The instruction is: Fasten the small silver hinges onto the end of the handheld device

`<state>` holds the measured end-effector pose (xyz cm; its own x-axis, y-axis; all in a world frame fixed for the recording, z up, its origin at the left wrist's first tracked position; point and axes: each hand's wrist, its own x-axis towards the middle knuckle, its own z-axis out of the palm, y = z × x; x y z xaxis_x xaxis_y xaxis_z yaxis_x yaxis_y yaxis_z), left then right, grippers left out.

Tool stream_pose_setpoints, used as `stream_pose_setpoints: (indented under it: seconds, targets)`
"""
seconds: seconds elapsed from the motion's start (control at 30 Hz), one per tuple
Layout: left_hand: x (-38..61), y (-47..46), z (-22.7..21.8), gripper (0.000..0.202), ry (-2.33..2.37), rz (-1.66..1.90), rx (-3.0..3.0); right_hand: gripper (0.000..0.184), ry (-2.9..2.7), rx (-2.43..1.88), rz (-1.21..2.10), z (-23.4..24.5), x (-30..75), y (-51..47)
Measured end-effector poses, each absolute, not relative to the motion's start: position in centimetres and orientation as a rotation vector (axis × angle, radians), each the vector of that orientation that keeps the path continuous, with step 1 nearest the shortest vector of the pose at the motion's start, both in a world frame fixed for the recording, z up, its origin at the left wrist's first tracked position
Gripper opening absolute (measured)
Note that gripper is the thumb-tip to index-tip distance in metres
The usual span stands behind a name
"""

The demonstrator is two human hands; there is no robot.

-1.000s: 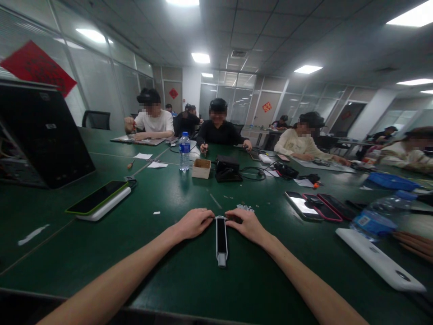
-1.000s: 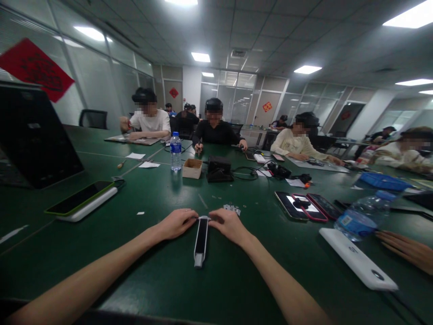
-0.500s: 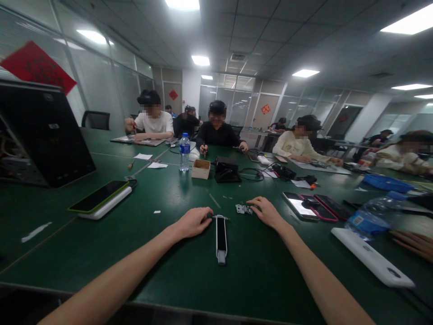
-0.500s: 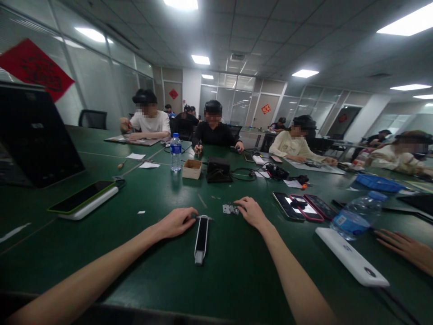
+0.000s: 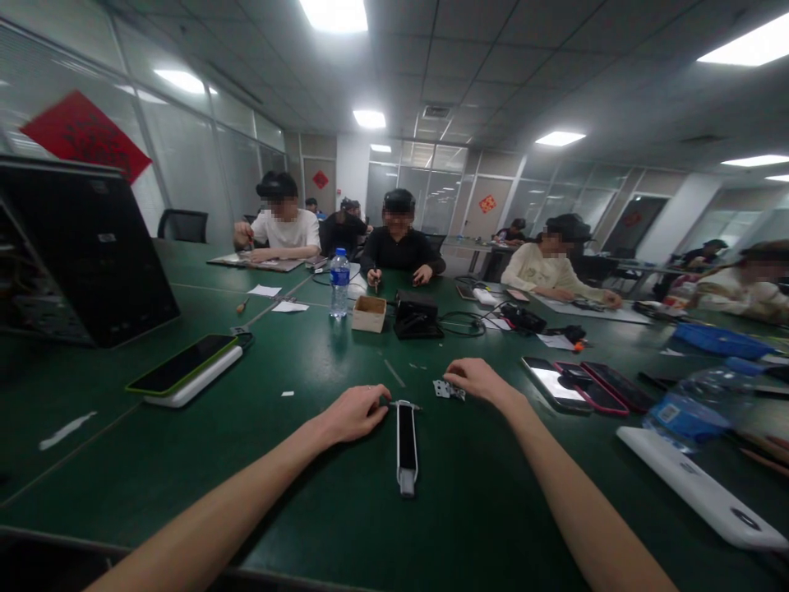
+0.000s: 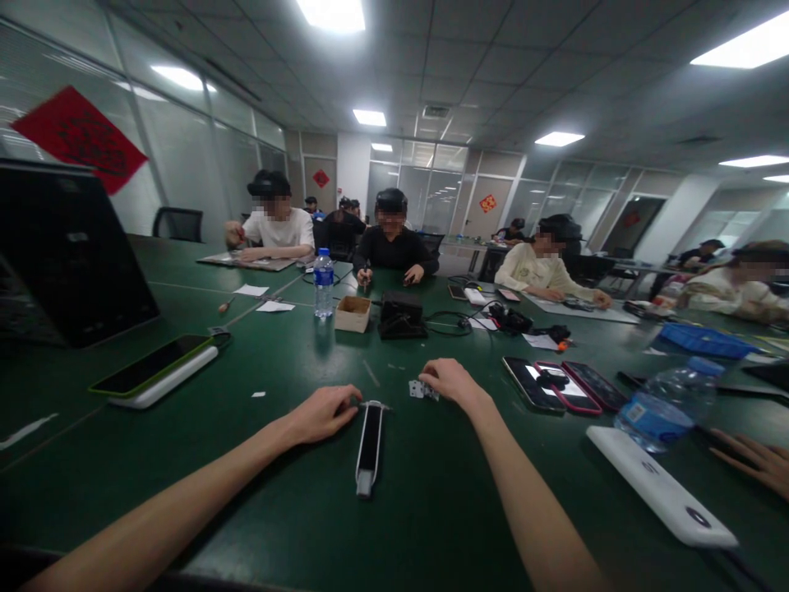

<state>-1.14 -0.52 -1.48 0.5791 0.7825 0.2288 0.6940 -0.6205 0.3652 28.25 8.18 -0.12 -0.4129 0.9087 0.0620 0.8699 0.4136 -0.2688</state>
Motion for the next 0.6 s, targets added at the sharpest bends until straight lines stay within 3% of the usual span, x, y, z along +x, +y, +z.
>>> stream_pose_setpoints:
  seconds: [0.17,0.43,0.6]
  targets:
    - [-1.1,-0.6,-1.1,0.017,1.214,0.518,2.563,0.036,-2.456,-1.549,0.395,-0.3,28.0,6.6]
    - [-1.3,-0.4,-1.6,0.016,1.205,0.547,2.592,0.022,-2.422,-1.511,0.441,-0.8,27.3,6.1]
    - [-1.2,-0.4,-1.6,0.016,1.202,0.545,2.598,0.023,-2.317,-1.431,0.55,-0.5,28.2,6.0]
